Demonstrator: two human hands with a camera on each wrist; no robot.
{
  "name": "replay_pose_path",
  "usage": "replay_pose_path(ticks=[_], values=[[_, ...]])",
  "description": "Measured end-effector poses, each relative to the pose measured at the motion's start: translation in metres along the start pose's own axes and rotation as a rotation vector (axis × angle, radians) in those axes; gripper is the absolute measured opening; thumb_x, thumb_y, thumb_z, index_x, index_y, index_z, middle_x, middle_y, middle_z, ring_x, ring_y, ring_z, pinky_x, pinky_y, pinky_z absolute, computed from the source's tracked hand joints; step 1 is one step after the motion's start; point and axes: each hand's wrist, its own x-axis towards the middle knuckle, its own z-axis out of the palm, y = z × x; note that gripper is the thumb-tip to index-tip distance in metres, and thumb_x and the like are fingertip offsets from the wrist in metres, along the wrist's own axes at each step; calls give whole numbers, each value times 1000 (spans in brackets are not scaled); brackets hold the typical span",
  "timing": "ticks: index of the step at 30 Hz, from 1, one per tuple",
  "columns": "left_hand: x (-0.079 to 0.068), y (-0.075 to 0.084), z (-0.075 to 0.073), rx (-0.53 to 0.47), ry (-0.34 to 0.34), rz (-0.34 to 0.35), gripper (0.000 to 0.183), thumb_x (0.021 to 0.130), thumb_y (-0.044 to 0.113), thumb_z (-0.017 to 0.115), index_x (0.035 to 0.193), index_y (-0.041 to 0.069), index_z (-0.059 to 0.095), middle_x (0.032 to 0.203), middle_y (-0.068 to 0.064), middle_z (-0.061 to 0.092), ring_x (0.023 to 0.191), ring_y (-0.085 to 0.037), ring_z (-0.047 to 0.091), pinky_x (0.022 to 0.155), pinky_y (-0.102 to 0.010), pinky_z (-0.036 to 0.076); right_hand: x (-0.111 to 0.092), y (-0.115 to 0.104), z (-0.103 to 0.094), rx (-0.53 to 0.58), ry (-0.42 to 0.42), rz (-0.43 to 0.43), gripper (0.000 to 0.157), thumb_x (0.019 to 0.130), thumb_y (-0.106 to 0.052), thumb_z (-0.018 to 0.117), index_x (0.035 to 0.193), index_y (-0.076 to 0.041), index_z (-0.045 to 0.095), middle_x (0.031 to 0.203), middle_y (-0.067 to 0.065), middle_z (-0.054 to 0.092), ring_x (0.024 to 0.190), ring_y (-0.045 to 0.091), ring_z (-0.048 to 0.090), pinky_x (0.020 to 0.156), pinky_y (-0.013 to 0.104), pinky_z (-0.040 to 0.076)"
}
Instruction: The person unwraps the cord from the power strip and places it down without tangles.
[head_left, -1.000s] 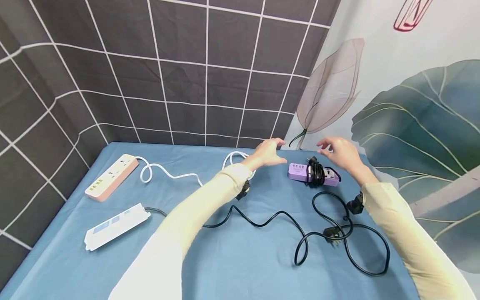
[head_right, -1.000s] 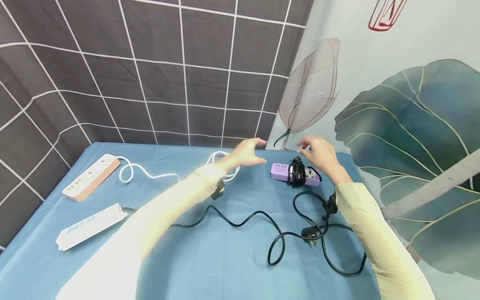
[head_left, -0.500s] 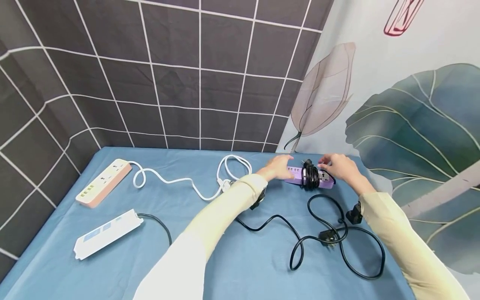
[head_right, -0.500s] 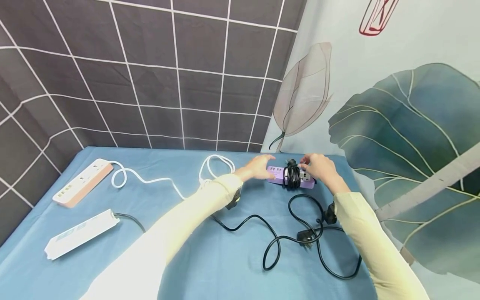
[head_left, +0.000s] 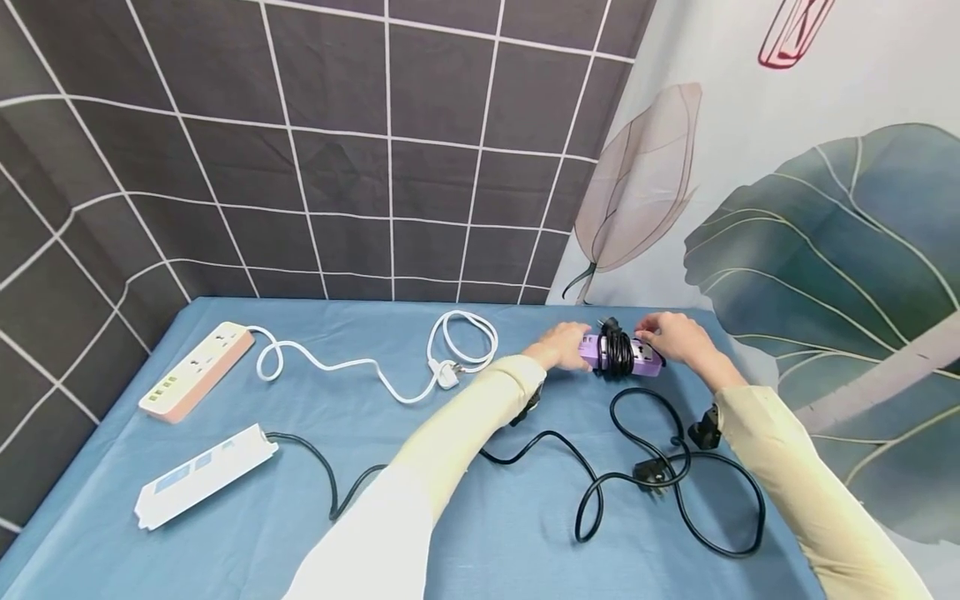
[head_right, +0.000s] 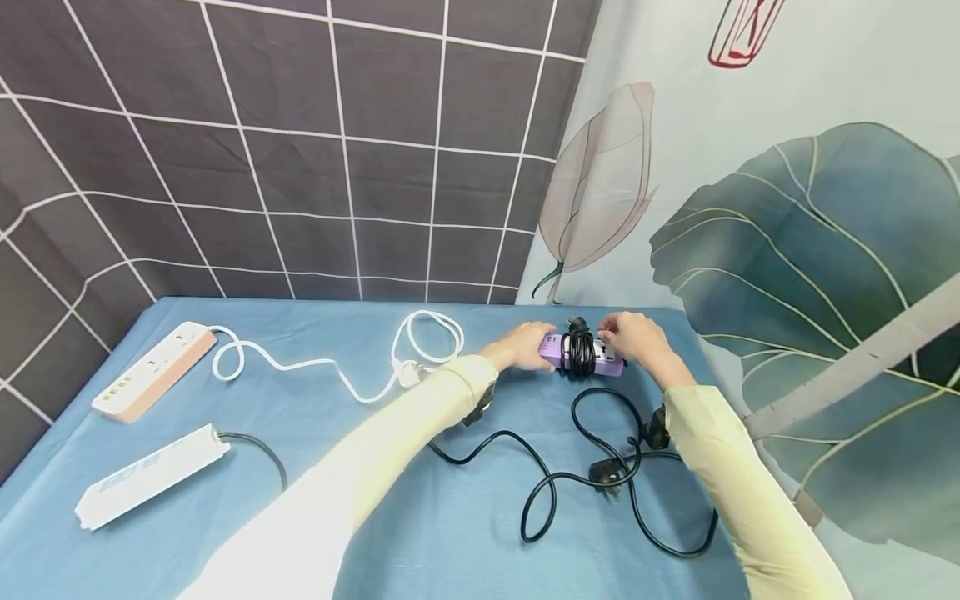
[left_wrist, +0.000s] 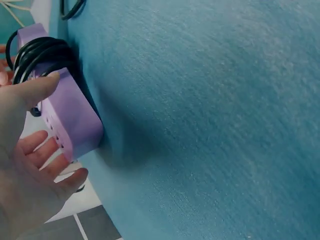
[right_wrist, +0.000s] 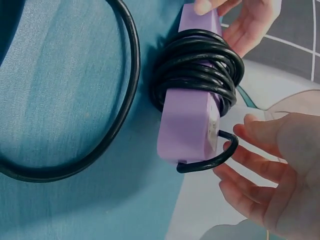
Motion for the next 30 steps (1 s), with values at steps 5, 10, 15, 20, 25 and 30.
replay_pose_path(ticks=[5,10,15,20,25,30], values=[[2,1,3,81,27,3,63,86,33,70,141,14,47,139,-2,51,124,-15,46,100,-26,41,0,-1,0,-16,5,-9,27,98,-18,51,113,-1,65,115,23,66,97,38,61,82,55,45],[1,0,2,134,37,56,53,87,32,69,135,14,54,132,-2,55,117,-15,49,97,-25,41,0,-3,-1,-39,-8,-4,27,98,-19,51,113,-1,65,115,23,66,98,40,61,83,56,45],[-4,-4,0,193,1,111,49,89,34,65,132,11,55,129,-4,55,115,-17,50,96,-26,41,0,-6,0,-23,-26,-22,27,98,-20,52,113,-2,65,115,22,66,92,34,62,80,54,45],[-7,-12,-8,214,-50,152,49,90,32,64,133,9,54,129,-6,55,115,-19,51,98,-28,41,-1,-5,2,34,-2,-95,26,98,-16,51,113,1,65,111,23,67,96,37,63,83,55,46],[-9,-15,-12,190,-69,160,54,88,31,65,136,10,51,130,-7,55,116,-20,51,98,-28,41,0,-2,4,120,-1,-147,26,98,-14,51,112,3,65,109,24,67,100,41,62,84,54,47],[-11,-11,-7,159,-30,119,59,83,32,70,136,13,52,129,-5,56,114,-18,53,93,-27,44,7,2,8,156,-12,-119,28,100,-17,49,116,1,64,114,23,66,103,40,61,85,52,48]])
